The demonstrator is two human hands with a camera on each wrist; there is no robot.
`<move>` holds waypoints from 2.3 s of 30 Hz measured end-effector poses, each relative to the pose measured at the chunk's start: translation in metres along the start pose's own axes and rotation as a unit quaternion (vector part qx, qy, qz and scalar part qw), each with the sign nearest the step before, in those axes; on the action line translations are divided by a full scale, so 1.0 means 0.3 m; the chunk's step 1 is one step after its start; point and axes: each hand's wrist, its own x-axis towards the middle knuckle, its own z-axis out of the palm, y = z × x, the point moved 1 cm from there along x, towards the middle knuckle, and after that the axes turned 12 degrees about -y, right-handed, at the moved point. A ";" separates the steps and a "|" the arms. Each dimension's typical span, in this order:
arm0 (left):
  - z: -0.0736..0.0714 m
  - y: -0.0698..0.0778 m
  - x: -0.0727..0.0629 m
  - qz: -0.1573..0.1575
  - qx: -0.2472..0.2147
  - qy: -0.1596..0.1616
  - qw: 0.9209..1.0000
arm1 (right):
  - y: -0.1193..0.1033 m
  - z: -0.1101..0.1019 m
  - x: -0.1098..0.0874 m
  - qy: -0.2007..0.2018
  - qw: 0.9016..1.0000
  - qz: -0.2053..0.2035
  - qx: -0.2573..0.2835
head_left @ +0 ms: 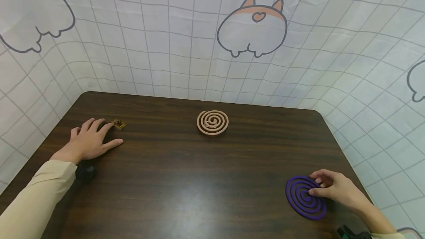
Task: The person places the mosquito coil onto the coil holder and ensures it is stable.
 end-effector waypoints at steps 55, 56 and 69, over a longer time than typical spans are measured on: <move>0.040 0.059 -0.053 0.033 -0.003 0.037 0.999 | -0.034 0.018 0.022 -0.078 0.989 -0.080 0.095; 0.040 0.060 -0.054 0.034 -0.003 0.038 0.999 | -0.033 0.019 0.023 -0.077 0.989 -0.080 0.097; 0.043 0.046 -0.066 0.033 0.011 0.027 0.999 | -0.026 0.017 0.031 -0.086 0.983 -0.080 0.144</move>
